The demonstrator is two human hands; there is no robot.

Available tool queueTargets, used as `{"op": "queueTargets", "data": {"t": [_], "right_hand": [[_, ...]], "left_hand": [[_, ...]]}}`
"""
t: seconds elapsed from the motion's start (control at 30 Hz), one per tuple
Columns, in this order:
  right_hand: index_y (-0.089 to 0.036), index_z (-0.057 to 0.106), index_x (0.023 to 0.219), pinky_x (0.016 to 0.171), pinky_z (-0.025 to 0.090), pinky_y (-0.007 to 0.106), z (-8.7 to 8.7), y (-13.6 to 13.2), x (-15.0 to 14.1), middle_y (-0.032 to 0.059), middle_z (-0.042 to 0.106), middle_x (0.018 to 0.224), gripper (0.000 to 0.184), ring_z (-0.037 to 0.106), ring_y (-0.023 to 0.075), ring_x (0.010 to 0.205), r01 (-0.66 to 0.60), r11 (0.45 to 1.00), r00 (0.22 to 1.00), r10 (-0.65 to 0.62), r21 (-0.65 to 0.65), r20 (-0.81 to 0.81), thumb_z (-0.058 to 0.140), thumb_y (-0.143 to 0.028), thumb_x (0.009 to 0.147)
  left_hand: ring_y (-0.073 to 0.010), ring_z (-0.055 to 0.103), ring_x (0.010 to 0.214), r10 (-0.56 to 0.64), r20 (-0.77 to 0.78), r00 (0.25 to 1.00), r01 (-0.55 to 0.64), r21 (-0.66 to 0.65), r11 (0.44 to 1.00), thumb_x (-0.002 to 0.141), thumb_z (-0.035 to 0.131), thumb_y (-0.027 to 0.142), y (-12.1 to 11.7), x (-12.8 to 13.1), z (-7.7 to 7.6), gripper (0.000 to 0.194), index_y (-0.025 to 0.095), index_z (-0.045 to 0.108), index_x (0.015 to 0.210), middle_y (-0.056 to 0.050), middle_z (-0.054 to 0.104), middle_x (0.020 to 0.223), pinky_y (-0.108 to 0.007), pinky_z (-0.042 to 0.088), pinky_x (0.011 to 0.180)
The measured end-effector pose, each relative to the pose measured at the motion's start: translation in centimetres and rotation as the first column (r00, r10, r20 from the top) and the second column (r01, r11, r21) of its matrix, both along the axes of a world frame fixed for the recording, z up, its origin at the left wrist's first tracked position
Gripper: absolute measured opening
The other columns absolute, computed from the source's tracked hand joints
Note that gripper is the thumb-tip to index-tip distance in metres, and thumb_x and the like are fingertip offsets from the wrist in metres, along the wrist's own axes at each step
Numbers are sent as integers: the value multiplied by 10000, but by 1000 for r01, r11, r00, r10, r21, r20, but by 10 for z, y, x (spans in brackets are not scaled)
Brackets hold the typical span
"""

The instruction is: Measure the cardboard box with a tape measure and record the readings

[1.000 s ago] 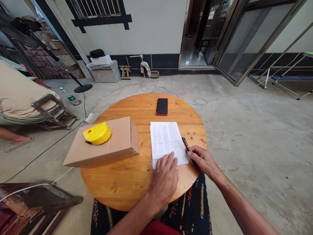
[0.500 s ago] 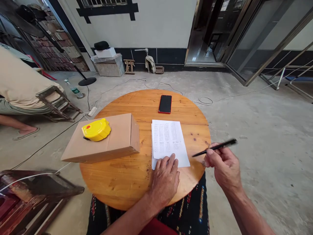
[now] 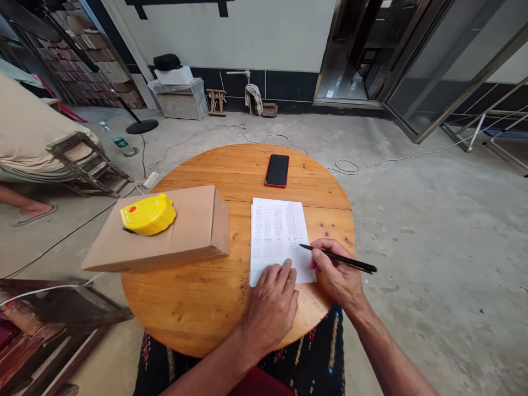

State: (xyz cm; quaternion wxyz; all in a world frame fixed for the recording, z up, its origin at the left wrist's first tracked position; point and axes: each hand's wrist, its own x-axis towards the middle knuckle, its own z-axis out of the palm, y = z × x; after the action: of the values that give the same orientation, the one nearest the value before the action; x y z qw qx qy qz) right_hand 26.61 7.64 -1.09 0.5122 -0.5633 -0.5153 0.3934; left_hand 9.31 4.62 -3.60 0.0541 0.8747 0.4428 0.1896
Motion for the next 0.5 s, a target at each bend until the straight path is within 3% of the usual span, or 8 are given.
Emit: {"op": "queueTargets", "data": {"t": [0.27,0.5], "right_hand": [[-213,566,827,527,411,244,-23,7,-11,-36,524,597,194,505,133,533,-72,996,992,77,-59,99,502,-362,933],[-211,557,813,500,354,244,-23,8,-13,-42,461,610,194,422,123,527,-66,997,979,72,-37,192,486,-342,938]], "left_hand": [[-281,498,1125,10,13,1000,-9,-93,996,909,501,213,1,-1,4,385,127,552,1281,-91,556,1391,-457,440,989],[-279,486,1138,20,21,1000,-17,-134,991,904,516,214,3,-1,6,375,139,549,1270,-88,546,1398,-458,426,1002]]}}
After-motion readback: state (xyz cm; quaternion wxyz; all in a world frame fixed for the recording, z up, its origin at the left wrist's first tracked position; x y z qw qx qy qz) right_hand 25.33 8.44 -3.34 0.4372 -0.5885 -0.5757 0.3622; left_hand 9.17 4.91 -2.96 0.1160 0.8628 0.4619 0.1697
